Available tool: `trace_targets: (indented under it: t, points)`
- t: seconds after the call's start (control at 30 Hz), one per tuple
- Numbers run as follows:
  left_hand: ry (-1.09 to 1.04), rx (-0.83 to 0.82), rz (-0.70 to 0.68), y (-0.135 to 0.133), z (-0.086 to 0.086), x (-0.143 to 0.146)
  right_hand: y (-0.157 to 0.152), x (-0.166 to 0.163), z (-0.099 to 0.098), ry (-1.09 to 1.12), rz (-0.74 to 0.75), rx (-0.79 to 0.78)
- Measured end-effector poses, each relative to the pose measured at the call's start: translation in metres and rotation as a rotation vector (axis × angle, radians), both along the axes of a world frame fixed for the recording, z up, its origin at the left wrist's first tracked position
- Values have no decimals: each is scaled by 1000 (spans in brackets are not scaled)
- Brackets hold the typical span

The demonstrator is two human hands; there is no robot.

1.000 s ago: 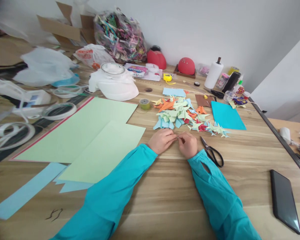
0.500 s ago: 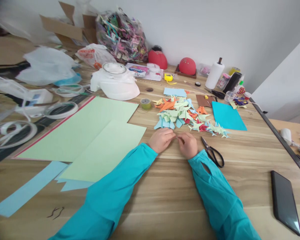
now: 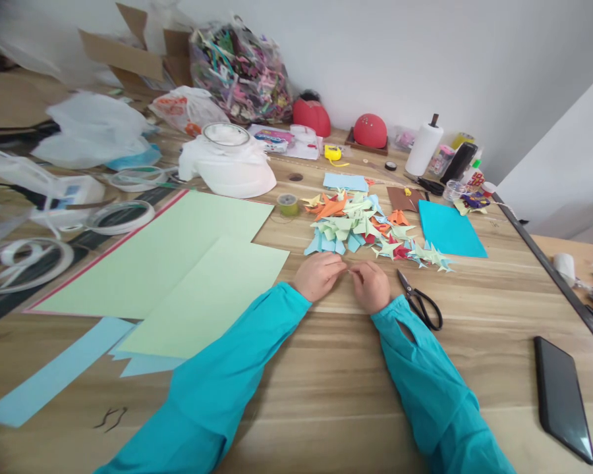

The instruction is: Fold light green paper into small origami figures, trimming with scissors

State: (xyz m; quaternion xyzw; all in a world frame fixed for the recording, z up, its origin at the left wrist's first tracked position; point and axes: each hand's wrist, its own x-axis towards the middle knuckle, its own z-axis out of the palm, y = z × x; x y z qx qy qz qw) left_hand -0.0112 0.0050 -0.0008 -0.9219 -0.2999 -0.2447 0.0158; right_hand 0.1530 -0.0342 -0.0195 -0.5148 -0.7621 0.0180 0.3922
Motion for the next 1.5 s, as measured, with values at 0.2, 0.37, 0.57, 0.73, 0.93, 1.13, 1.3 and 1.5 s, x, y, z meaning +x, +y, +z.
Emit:
trace_targets:
  t: [0.2,0.37,0.57,0.73,0.93,1.13,1.3,1.5]
  points:
    - [-13,-6,-10,1,0,-1,1,1,1,35,-5,-3]
    - [-8,4,-23,1,-1,0,0,0,1,31,28,-11]
    - [27,13,-42,2,-1,1,0,1,-1,-41,65,22]
    - [-42,-6,-42,2,-4,-1,0,1,0,-27,54,10]
    - [-281,-131,-46,7,-13,-3,1,3,1,3,-25,21]
    - [-297,-139,-60,10,-17,-4,1,2,-1,4,-38,11]
    - [-276,-119,-84,10,-16,-4,0,1,-3,11,13,-13]
    - [-229,-79,-110,8,-13,-4,0,1,0,6,73,-24]
